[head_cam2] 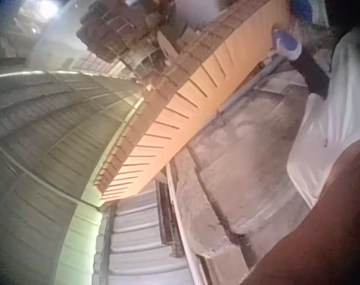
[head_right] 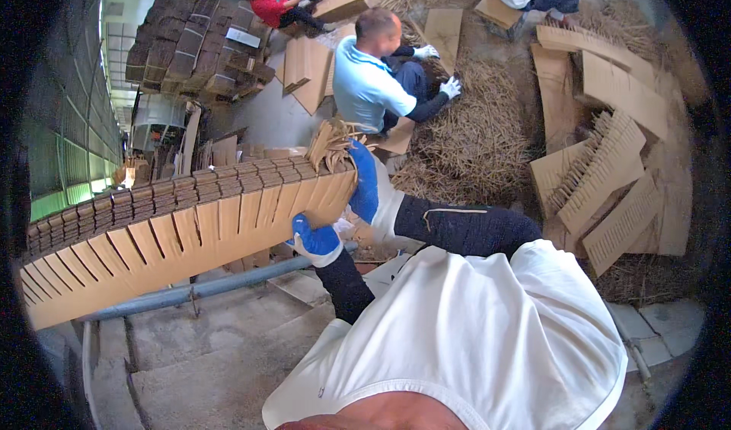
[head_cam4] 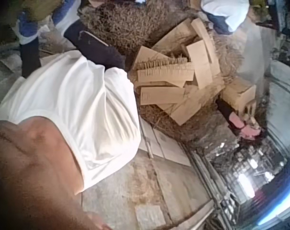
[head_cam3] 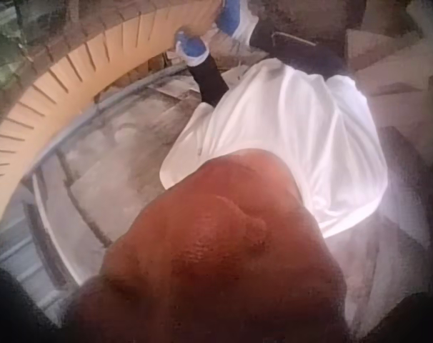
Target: Stacking and organizing cardboard packaging inserts in a factory setting.
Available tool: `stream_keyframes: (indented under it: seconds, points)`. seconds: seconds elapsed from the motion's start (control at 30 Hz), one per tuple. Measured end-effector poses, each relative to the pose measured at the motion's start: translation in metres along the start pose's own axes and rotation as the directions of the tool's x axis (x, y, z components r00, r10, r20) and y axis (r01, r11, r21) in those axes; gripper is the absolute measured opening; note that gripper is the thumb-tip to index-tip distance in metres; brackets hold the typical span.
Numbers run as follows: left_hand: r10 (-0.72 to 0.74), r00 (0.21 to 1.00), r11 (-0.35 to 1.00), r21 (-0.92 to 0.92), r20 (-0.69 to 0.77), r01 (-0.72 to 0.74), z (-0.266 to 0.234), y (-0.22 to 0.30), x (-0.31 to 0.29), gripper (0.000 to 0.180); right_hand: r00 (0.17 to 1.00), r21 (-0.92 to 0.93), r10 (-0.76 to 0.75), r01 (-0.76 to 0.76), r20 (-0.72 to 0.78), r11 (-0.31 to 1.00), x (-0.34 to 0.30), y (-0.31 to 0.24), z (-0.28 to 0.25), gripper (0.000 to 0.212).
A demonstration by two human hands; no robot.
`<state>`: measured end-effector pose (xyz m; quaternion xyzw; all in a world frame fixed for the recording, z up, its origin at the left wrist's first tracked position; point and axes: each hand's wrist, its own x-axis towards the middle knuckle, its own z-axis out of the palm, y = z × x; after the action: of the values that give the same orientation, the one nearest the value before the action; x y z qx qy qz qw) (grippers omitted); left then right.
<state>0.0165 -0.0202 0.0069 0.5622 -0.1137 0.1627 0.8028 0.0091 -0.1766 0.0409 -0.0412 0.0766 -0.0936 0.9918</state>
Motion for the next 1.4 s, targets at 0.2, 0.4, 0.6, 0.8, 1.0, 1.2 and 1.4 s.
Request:
stream_keyframes:
  seconds: [0.2, 0.4, 0.6, 0.8, 1.0, 1.2, 1.4]
  points:
    - [0.017, 0.98, 0.959, -0.282, 0.2, 0.041, -0.001, 0.006, -0.006, 0.051, 0.996, 0.062, -0.01, 0.005, 0.085, 0.998, 0.008, 0.004, -0.011, 0.036]
    - [0.059, 0.995, 0.997, 0.046, -0.084, -0.055, 0.022, 0.004, -0.007, 0.055, 0.998, 0.216, 0.03, -0.04, 0.051, 0.976, 0.012, 0.01, -0.014, 0.034]
    - [0.06, 0.996, 0.998, 0.022, -0.066, -0.058, 0.017, 0.009, -0.008, 0.056, 0.971, -0.456, -0.116, 0.201, 0.209, 0.867, -0.003, -0.011, -0.014, 0.031]
    - [0.081, 0.996, 0.993, 0.08, 0.048, -0.084, -0.009, 0.009, 0.004, 0.052, 0.891, -0.677, -0.115, 0.413, 0.44, 0.61, 0.031, -0.019, -0.044, 0.028]
    - [0.08, 0.995, 0.977, 0.195, 0.058, -0.09, 0.002, 0.018, 0.008, 0.046, 0.883, -0.712, -0.159, 0.452, 0.441, 0.537, 0.045, 0.007, -0.077, 0.028]
    - [0.082, 0.996, 0.985, 0.157, -0.021, -0.078, -0.003, 0.013, 0.008, 0.046, 0.881, -0.739, -0.129, 0.455, 0.456, 0.497, 0.042, 0.0, -0.058, 0.028]
    - [0.113, 0.989, 0.99, 0.071, 0.1, -0.121, -0.005, 0.017, 0.014, 0.055, 0.905, -0.629, -0.103, 0.365, 0.413, 0.687, 0.043, -0.008, -0.065, 0.029]
